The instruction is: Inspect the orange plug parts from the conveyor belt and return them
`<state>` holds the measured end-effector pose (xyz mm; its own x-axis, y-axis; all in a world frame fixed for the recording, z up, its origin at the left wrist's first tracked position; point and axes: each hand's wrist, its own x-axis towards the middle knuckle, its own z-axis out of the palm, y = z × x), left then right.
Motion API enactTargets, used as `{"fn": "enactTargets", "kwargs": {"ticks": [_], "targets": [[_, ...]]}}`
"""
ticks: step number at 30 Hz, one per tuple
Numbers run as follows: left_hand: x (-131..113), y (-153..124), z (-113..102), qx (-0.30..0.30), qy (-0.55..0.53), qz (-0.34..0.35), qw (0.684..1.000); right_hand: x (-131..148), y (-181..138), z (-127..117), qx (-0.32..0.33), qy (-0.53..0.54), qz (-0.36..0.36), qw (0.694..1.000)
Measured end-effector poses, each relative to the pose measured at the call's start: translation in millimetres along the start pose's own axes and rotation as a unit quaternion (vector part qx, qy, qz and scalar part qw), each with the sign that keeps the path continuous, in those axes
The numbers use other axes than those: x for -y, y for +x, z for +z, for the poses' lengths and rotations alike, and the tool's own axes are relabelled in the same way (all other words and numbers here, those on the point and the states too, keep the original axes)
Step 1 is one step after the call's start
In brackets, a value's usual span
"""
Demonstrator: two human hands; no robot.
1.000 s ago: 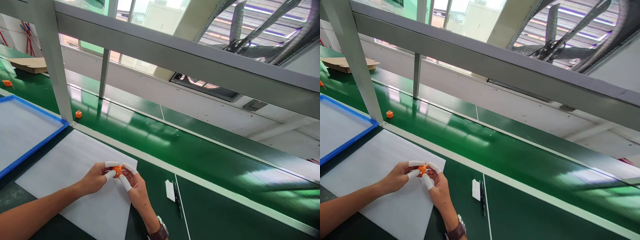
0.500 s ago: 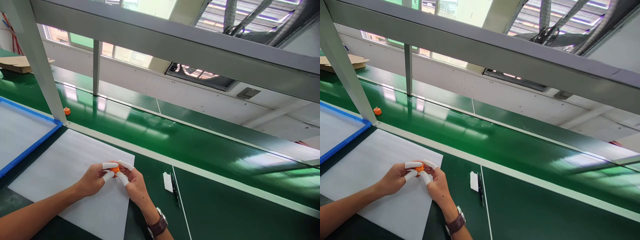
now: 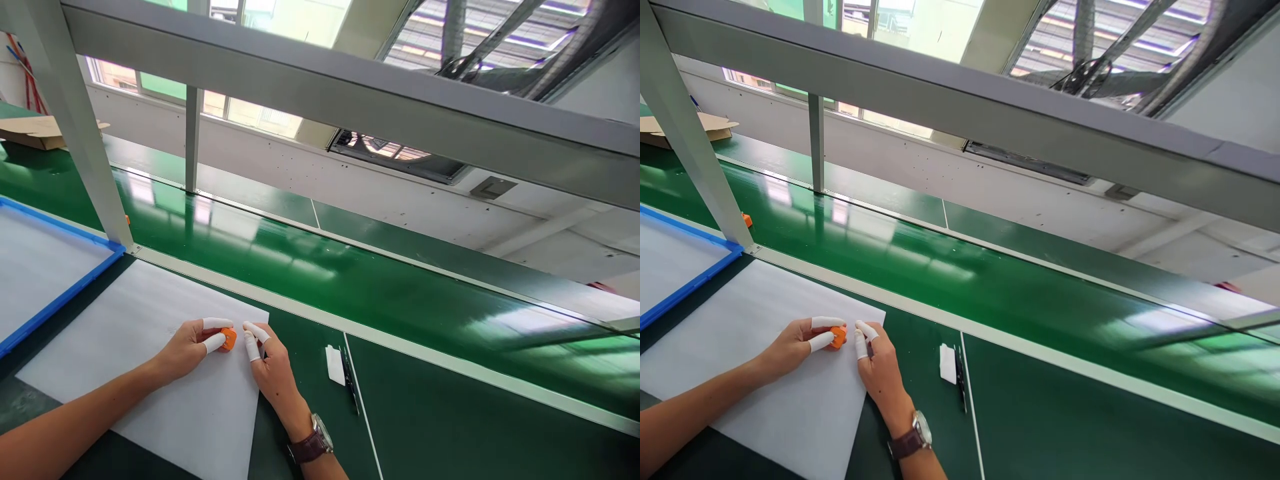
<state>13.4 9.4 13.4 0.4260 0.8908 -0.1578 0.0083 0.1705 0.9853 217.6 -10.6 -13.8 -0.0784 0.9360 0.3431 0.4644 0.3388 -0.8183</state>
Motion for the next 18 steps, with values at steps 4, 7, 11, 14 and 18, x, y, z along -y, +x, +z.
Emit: {"fn": "enactTargets", "kwargs": {"ticks": [4, 7, 11, 14, 18], "targets": [[-2.5, -1.9, -0.1, 0.003, -0.004, -0.004, 1.000, -3.5, -2.0, 3.3, 0.021, 0.019, 0.007, 1.000], [-3.0, -2.7, 1.7, 0.012, -0.015, 0.000, 1.000, 0.8, -3.3, 2.2, 0.050, 0.053, 0.049, 0.996], [-0.7, -3.7, 4.2, 0.027, -0.019, 0.014, 0.999, 9.2, -2.1, -0.8, 0.084, 0.081, 0.107, 0.987], [2.0, -4.4, 4.8, 0.041, -0.009, 0.033, 0.999, 12.2, -0.3, -1.0, 0.082, 0.106, 0.152, 0.979], [3.0, -5.3, 5.1, 0.046, 0.004, 0.041, 0.998, 10.1, -0.8, 2.2, 0.077, 0.138, 0.166, 0.973]]}}
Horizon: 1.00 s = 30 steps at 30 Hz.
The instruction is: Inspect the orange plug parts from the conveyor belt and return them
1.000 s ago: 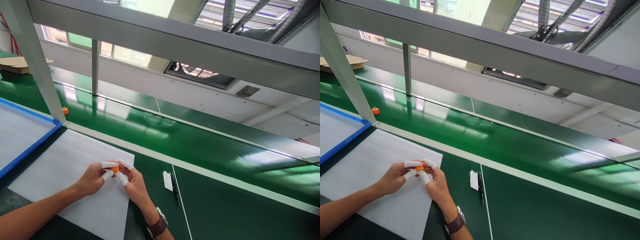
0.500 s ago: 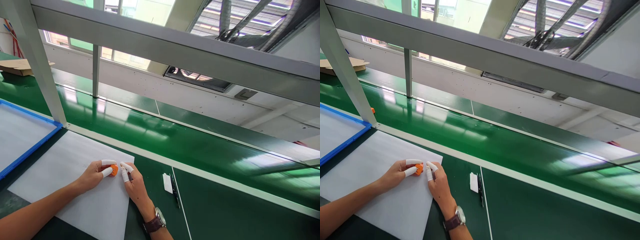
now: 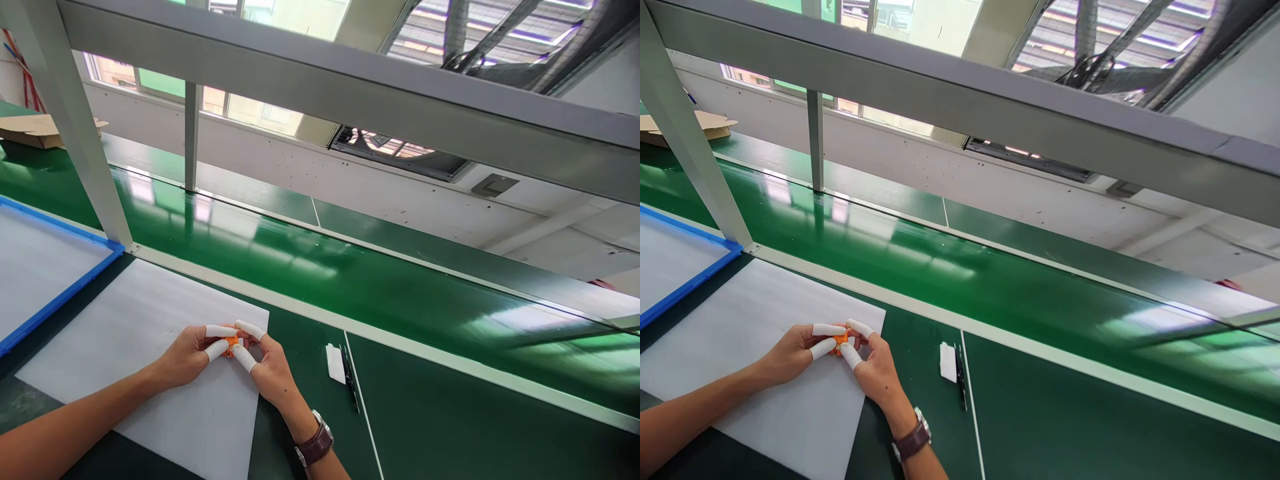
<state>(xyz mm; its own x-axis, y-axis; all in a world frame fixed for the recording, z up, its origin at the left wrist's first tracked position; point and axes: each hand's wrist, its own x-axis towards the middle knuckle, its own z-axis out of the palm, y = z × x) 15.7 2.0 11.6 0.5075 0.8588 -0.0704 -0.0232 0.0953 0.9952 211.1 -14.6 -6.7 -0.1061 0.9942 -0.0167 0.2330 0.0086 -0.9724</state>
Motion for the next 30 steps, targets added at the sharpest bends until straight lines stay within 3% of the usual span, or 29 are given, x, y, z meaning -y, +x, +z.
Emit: {"fn": "enactTargets", "kwargs": {"ticks": [12, 30], "targets": [[1.1, 4.4, -0.9, -0.041, -0.001, -0.028, 0.999, -3.5, 1.0, 0.3, 0.018, 0.023, -0.027, 0.999], [-0.4, 3.5, 1.0, -0.025, -0.025, -0.010, 0.999, -0.3, 0.1, -7.7, 0.039, -0.005, -0.047, 0.998]]}}
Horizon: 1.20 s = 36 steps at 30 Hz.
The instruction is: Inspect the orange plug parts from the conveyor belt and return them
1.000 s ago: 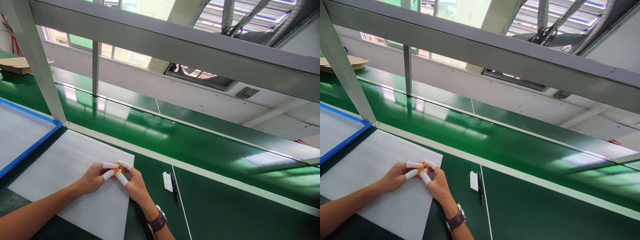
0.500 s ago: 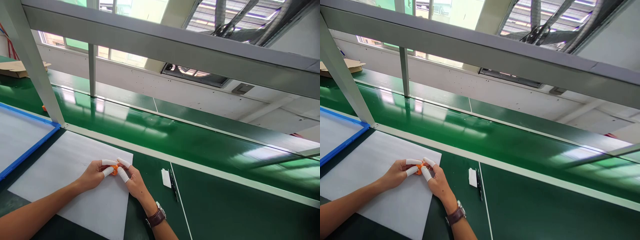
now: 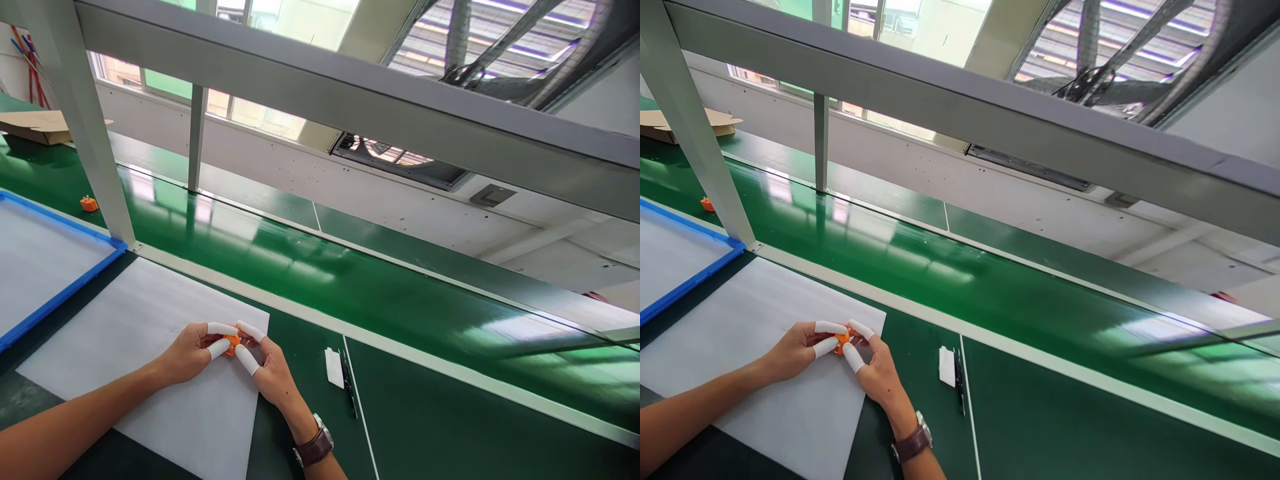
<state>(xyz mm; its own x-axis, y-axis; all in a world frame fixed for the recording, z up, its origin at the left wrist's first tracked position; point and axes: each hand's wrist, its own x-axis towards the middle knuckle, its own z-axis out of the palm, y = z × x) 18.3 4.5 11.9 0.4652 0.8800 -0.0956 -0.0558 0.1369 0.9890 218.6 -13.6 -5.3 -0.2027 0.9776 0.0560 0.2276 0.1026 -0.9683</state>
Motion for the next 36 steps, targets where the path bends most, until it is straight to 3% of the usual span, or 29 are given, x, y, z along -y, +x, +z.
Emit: {"fn": "enactTargets", "kwargs": {"ticks": [14, 22, 31, 36], "targets": [[-1.2, -3.0, -0.4, 0.037, -0.045, -0.010, 0.998, 0.1, -0.1, 2.1, -0.013, 0.016, 0.038, 0.999], [-4.0, -2.2, 6.1, -0.010, -0.027, -0.036, 0.999, 3.7, -0.9, 4.7, -0.022, 0.024, 0.026, 0.999], [1.7, 2.2, 1.9, -0.003, -0.034, -0.033, 0.999, 1.5, -1.7, -1.2, -0.002, 0.059, 0.022, 0.998], [-1.2, 2.9, -1.2, -0.016, -0.052, -0.035, 0.998, 2.3, -0.3, -0.1, -0.023, 0.037, 0.003, 0.999]]}}
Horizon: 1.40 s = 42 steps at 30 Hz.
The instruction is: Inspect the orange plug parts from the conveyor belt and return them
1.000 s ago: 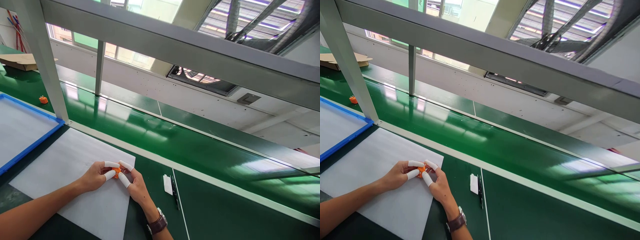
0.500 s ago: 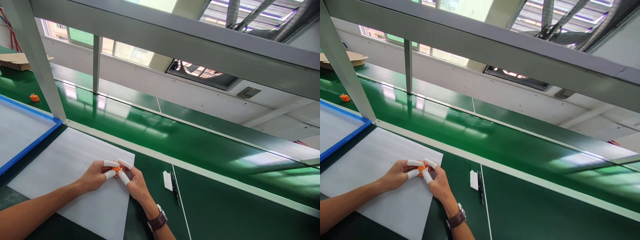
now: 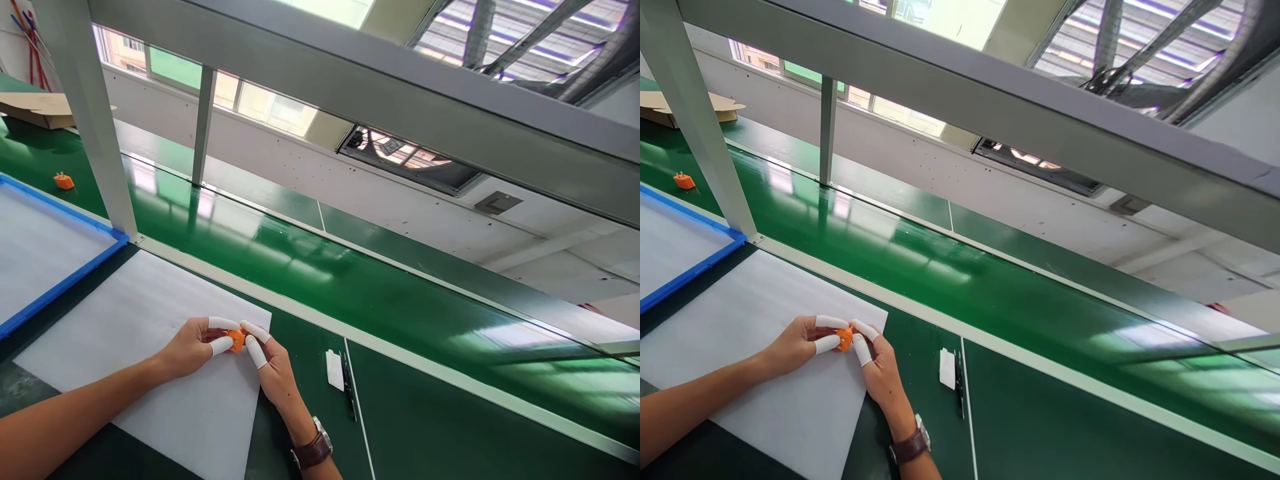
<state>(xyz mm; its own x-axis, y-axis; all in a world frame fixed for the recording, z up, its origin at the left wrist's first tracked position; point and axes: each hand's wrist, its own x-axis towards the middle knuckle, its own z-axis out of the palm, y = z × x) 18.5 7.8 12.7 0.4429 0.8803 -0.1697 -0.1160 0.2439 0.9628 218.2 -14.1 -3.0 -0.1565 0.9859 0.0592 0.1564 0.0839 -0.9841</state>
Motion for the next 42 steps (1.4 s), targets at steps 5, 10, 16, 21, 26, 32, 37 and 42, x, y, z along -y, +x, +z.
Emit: {"fn": "enactTargets", "kwargs": {"ticks": [5, 10, 16, 21, 26, 32, 37, 42], "targets": [[1.6, -1.9, -0.4, -0.014, -0.010, -0.002, 1.000, -4.8, 0.0, 2.1, -0.018, -0.038, -0.085, 0.995], [-0.9, -2.8, 0.1, -0.002, -0.016, 0.003, 1.000, -5.2, -1.5, 3.1, -0.022, -0.078, -0.149, 0.986], [-2.7, -3.8, -1.8, 0.012, 0.013, 0.018, 1.000, -1.7, -1.8, 4.8, -0.011, -0.135, -0.217, 0.967], [1.9, -2.9, -3.2, 0.014, 0.022, 0.028, 0.999, -3.6, -1.8, 8.2, -0.033, -0.070, -0.161, 0.984], [-1.5, -3.5, 0.3, 0.001, 0.019, 0.009, 1.000, -6.4, -3.1, 9.9, -0.080, 0.107, 0.001, 0.991], [0.6, -2.8, 3.2, -0.018, 0.049, 0.021, 0.998, -2.2, -4.3, 14.0, -0.100, 0.110, -0.009, 0.989], [7.2, -2.6, 2.3, -0.040, 0.059, 0.023, 0.997, 2.4, -6.6, 15.2, -0.079, 0.024, -0.081, 0.993], [8.9, -4.7, 2.6, -0.052, 0.053, 0.023, 0.997, 3.4, -9.3, 15.0, -0.049, -0.100, -0.163, 0.980]]}}
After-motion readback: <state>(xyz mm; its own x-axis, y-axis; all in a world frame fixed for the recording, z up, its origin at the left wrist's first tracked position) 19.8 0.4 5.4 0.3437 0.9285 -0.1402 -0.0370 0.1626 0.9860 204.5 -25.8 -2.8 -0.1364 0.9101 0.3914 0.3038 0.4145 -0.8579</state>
